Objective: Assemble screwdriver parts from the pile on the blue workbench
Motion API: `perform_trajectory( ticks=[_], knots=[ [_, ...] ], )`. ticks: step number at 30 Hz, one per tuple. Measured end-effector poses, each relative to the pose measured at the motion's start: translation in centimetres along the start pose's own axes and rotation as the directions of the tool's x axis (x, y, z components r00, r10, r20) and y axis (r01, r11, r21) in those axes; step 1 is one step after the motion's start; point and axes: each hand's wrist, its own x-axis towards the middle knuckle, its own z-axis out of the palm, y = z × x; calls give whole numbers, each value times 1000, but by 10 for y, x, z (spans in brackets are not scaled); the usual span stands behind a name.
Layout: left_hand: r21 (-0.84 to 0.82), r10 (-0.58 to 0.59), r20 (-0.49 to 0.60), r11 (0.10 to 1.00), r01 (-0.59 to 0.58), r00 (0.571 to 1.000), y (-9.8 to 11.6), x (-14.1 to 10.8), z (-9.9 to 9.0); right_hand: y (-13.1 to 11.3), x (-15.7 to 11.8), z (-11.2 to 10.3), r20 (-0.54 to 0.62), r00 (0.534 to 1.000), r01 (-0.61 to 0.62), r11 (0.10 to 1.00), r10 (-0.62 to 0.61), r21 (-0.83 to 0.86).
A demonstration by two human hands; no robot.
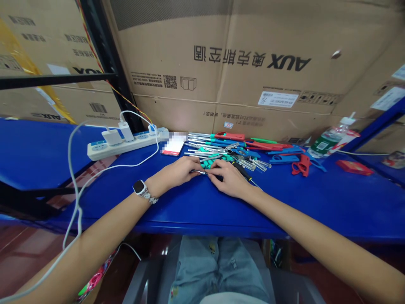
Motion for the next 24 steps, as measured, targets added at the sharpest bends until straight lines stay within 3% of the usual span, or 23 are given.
perform_trajectory(
  ticks=[10,15,20,24],
  knots=[
    [251,43,33,967,-50,999,16,1,0,0,2,1,-18,1000,-12,997,13,79],
    [281,56,41,957,-65,998,10,3,2,1,2,0,-62,997,-45,992,52,115],
    [246,86,-14,966,-80,996,8,3,0,-1,3,-3,-229,972,-14,987,51,162],
    [208,90,-61,975,-75,994,15,3,-7,7,1,-20,-312,947,-28,984,83,178]
  ],
)
